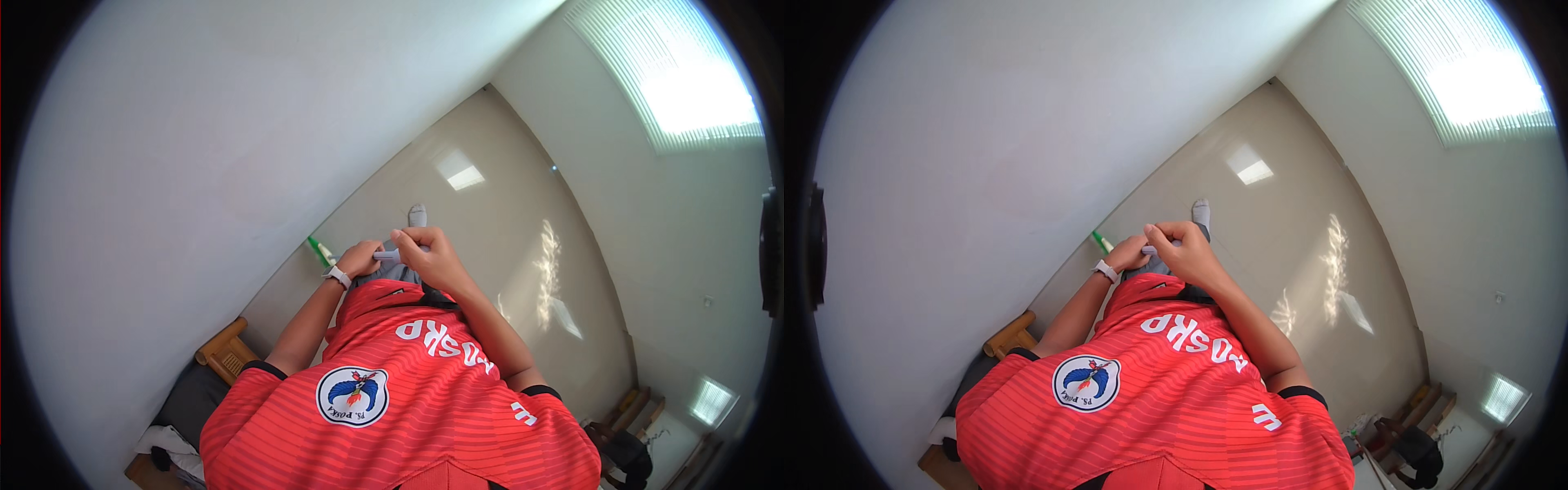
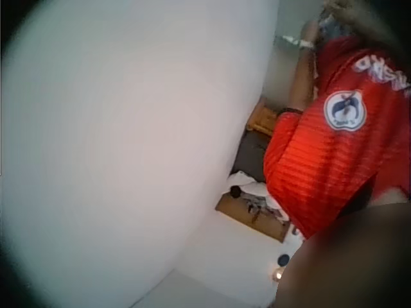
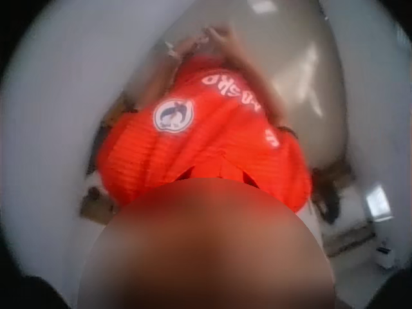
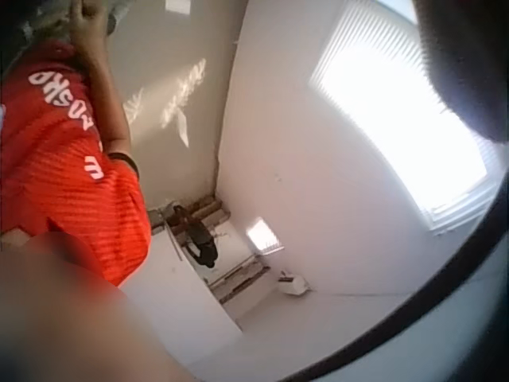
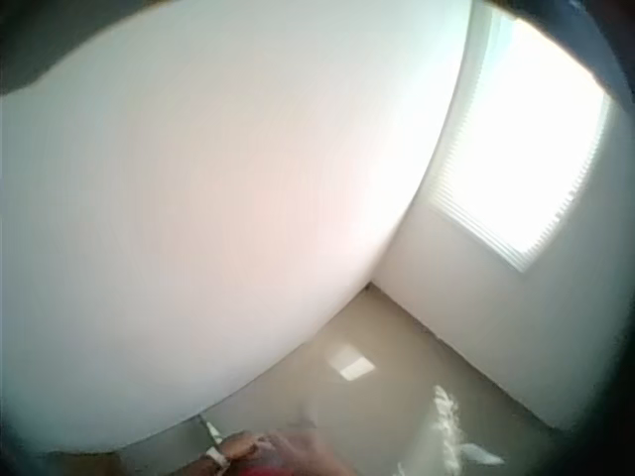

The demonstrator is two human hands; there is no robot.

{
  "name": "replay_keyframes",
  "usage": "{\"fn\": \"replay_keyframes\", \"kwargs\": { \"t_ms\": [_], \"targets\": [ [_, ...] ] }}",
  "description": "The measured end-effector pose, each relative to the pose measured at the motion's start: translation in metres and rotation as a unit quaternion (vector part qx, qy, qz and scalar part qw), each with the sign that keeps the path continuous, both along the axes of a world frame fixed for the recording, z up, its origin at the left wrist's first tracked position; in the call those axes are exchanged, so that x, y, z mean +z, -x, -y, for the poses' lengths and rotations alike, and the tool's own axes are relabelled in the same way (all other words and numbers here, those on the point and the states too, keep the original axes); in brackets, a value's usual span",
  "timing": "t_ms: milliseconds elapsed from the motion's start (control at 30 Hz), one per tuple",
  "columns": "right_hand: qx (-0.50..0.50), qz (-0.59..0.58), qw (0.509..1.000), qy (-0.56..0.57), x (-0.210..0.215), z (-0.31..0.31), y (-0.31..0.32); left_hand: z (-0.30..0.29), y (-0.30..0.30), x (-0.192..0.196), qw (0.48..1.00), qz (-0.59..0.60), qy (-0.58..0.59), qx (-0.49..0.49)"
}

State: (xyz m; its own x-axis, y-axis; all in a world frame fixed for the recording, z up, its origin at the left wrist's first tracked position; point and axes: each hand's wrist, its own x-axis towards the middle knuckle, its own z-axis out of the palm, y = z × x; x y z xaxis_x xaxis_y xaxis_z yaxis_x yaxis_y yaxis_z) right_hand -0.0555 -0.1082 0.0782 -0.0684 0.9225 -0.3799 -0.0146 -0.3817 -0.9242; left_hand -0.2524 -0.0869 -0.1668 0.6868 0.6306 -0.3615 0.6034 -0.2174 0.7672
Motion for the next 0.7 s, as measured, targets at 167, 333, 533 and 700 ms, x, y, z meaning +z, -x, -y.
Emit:
{"fn": "replay_keyframes", "kwargs": {
  "t_ms": [167, 333, 533, 700],
  "targets": [
    [0.054, 0.181, 0.976, -0.108, -0.028, -0.028, -0.033, -0.033, -0.054, -0.061, 0.996, 0.087, -0.009, 0.032],
    [0.131, 0.256, 0.922, -0.258, -0.028, -0.057, -0.075, -0.123, -0.181, -0.037, 0.979, 0.178, 0.041, 0.093],
    [0.128, 0.321, 0.877, -0.333, -0.014, -0.082, -0.121, -0.179, -0.292, 0.045, 0.984, 0.168, -0.028, 0.054],
    [0.078, 0.307, 0.894, -0.317, 0.042, -0.079, -0.156, -0.187, -0.324, 0.089, 0.978, 0.183, -0.092, 0.024]
  ]
}}
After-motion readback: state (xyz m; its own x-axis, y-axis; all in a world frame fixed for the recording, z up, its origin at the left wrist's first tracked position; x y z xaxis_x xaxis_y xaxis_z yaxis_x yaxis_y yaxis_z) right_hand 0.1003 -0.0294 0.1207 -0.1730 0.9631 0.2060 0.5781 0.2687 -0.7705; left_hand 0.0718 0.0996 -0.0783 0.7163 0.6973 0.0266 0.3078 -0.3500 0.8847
